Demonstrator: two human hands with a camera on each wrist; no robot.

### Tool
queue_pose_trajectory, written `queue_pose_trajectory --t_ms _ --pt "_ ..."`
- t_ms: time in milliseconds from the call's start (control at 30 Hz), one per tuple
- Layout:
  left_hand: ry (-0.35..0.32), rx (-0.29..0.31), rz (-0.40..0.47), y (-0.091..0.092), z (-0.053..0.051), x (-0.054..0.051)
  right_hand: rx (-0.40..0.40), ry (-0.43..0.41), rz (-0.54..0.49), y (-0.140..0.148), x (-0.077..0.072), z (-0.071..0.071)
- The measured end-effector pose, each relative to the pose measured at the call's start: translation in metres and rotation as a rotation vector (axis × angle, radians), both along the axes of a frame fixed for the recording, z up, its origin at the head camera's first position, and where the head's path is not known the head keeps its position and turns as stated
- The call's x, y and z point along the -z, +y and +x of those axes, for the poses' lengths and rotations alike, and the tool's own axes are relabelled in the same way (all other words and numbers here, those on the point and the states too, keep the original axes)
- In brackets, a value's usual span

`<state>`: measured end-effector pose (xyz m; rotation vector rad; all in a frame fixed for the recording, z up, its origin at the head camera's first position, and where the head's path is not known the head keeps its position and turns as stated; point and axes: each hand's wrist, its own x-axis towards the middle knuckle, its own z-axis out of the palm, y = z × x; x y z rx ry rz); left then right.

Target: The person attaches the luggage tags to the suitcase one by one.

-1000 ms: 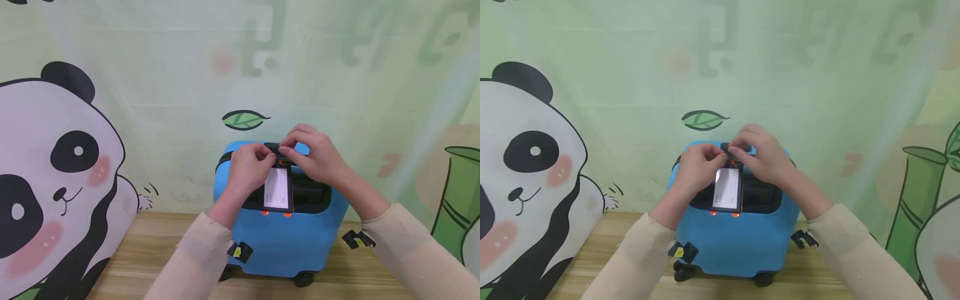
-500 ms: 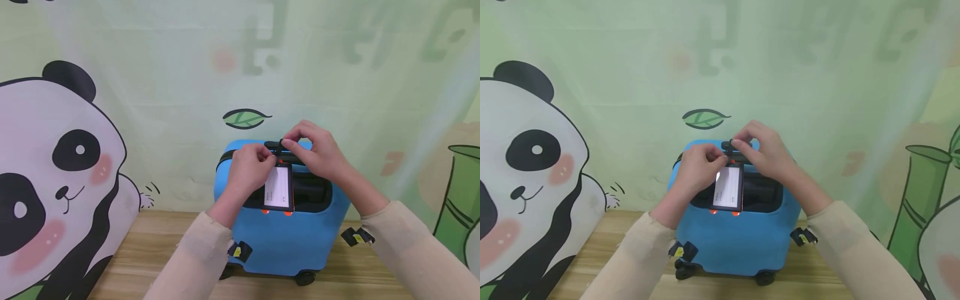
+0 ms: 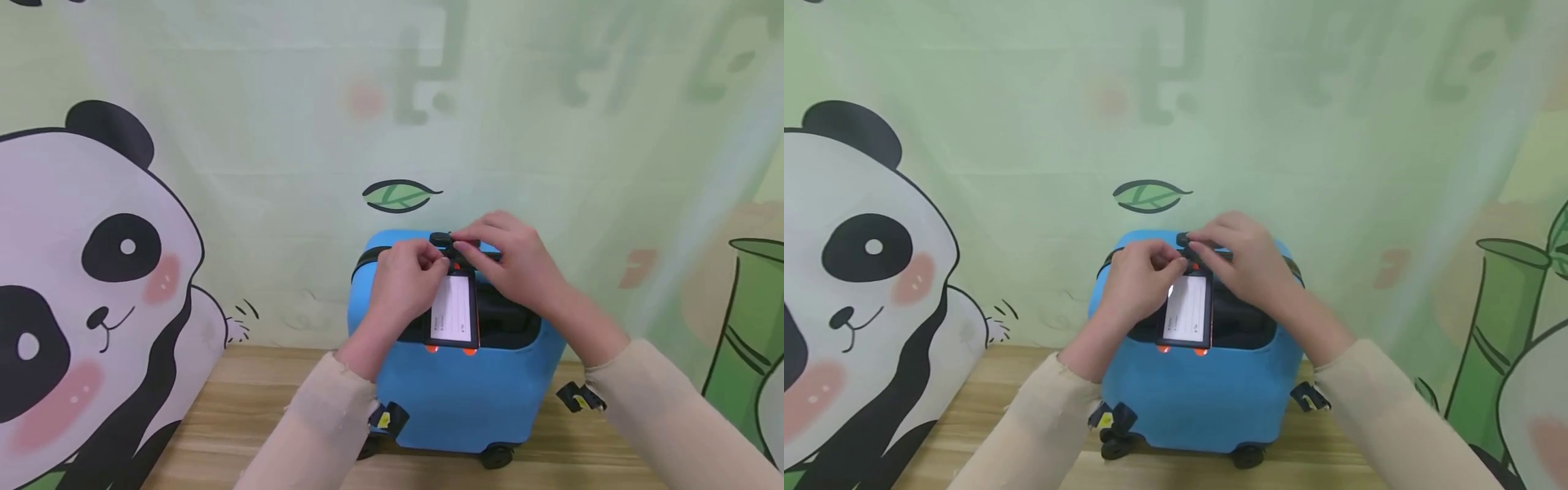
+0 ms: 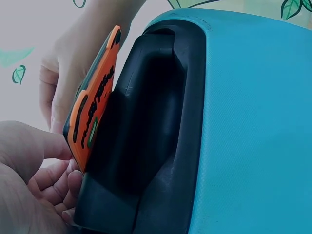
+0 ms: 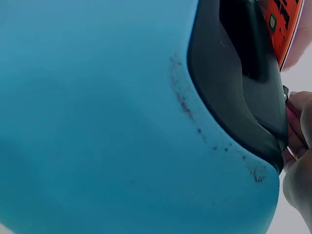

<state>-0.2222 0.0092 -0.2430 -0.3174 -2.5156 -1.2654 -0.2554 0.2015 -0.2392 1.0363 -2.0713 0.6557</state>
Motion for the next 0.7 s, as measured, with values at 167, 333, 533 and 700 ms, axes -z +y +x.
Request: queue_pose_trajectory --t_ms 167,333,533,700 --pt "0.017 -0.01 0.003 0.0 0.001 0.001 -0.005 0.041 -0.004 0.0 0.007 0.006" --pt "0.028 -0.031 -0.002 0.001 0.003 0.003 -0.002 0.033 -0.021 -0.002 0.013 0.008" --pt "0.033 -0.039 -0.003 0.002 0.003 0.004 0.003 0.045 -0.04 -0.002 0.018 0.009" --pt "0.039 -0.048 -0.001 0.004 0.003 0.006 0.01 0.051 -0.05 -0.002 0.022 0.009"
